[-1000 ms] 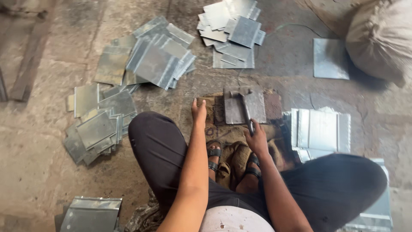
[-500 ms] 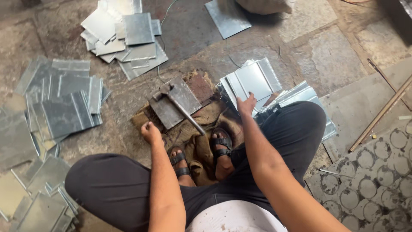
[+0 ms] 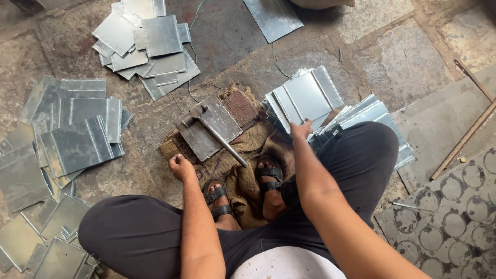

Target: The person is hammering a metal sheet against another sheet to flatten or shape it. The person then picks up another metal sheet and continues the same hammering action.

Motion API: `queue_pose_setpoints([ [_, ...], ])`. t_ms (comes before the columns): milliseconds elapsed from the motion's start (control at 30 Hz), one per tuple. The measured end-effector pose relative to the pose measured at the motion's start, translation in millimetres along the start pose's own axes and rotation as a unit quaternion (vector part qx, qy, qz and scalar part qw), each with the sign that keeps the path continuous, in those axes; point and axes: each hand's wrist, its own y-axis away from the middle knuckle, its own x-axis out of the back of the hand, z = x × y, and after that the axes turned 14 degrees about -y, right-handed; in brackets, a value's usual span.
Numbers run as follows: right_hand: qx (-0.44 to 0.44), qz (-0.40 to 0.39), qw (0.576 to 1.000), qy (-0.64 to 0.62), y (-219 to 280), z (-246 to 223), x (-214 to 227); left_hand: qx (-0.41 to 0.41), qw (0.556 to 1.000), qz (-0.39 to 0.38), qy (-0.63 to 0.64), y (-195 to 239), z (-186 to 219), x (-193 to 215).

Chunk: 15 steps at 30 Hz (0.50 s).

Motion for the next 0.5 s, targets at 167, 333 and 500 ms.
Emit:
queue_pose_setpoints([
  [167,-0.116,0.019,0.967,-0.225,-10,0,1,-0.017,1.0,0.006,-0.003,-6,8,9],
  [333,-0.131,0.056,0.963,-0.23,-12,5,-3,-0.028,0.999,0.03,-0.031,-16,12,2],
  [500,0.032,0.085,0.995,-0.047,13,25,-4,-0.033,0.998,0.059,-0.007,-16,-7,-20],
])
